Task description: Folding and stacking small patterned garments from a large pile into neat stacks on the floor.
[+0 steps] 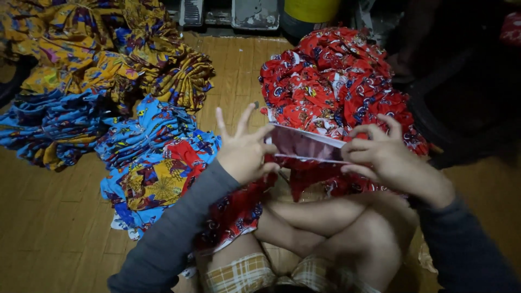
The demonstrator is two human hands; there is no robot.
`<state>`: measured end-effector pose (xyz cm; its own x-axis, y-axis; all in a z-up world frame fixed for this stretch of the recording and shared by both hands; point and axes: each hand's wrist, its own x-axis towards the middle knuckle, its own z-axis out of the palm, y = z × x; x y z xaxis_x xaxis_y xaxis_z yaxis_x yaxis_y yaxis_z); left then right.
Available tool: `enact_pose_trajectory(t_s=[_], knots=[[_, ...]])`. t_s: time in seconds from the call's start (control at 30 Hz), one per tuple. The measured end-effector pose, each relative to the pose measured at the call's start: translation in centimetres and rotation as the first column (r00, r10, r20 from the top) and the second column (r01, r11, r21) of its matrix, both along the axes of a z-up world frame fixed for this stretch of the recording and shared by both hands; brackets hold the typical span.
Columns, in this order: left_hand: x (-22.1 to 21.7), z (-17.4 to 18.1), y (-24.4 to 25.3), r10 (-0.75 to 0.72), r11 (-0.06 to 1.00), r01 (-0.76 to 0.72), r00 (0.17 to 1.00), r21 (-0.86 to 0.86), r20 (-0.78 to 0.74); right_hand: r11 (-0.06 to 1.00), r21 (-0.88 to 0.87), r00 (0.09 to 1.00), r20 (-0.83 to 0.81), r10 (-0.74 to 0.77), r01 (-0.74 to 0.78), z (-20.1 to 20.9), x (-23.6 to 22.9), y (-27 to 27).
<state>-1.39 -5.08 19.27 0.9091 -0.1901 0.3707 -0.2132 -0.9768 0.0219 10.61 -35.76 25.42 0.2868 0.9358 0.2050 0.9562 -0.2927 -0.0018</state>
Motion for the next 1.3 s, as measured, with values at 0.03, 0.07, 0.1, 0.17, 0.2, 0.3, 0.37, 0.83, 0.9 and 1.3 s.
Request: enact_pose_trajectory(t_s=[0.03,0.07,0.1,0.17,0.2,0.3,0.37,0.83,0.9,1.3], knots=[[0.0,0.6,0.2,0.000,1.000,0.000,1.000,0.001,0.001,1.000,0.001,1.000,0.001,0.000,0.000,0.7,0.1,0.1],[-0.1,1.1,0.4,-0.040,0.999,0.040,0.999,-0.031,0.008,1.000,0.014,0.998,-0.059,-0.005,0.005,1.3,0.1,0.1],[-0.1,1.7,0.5,-0.080,0.995,0.081,0.997,-0.062,0.017,1.000,0.026,0.993,-0.120,-0.009,0.012,2.0,0.2,0.2],[-0.4,3.3,0.3,-0.174,0.950,0.160,0.984,-0.267,-0.031,0.994,0.108,0.993,-0.116,-0.002,0.014,2.1,0.2,0.6],[-0.5,4.1,0.3,-0.273,0.861,0.218,0.960,-0.460,-0.055,0.981,0.193,0.994,-0.108,0.006,0.015,2.2,0.3,0.9],[0.5,3.8,1.3,-0.321,0.718,0.400,0.917,-0.570,0.238,0.969,0.222,0.993,0.017,-0.114,0.107,2.6,0.0,1.5],[1.6,2.4,3.0,-0.251,0.772,0.320,0.947,-0.549,0.200,0.967,0.205,0.985,0.053,-0.164,0.150,2.4,0.9,1.0],[4.9,1.0,6.7,-0.002,0.379,0.107,0.993,-0.919,0.115,0.785,0.370,0.564,-0.825,0.032,0.496,2.0,3.4,8.3],[6.2,-0.2,8.9,0.032,0.328,0.171,0.981,-0.929,0.192,0.800,0.424,0.511,-0.841,0.174,0.425,0.8,4.8,10.6],[-18.9,-0.5,5.5,0.221,0.666,-0.008,0.957,-0.746,0.188,0.752,0.648,0.708,-0.474,0.524,-0.124,-2.8,-10.5,14.2]])
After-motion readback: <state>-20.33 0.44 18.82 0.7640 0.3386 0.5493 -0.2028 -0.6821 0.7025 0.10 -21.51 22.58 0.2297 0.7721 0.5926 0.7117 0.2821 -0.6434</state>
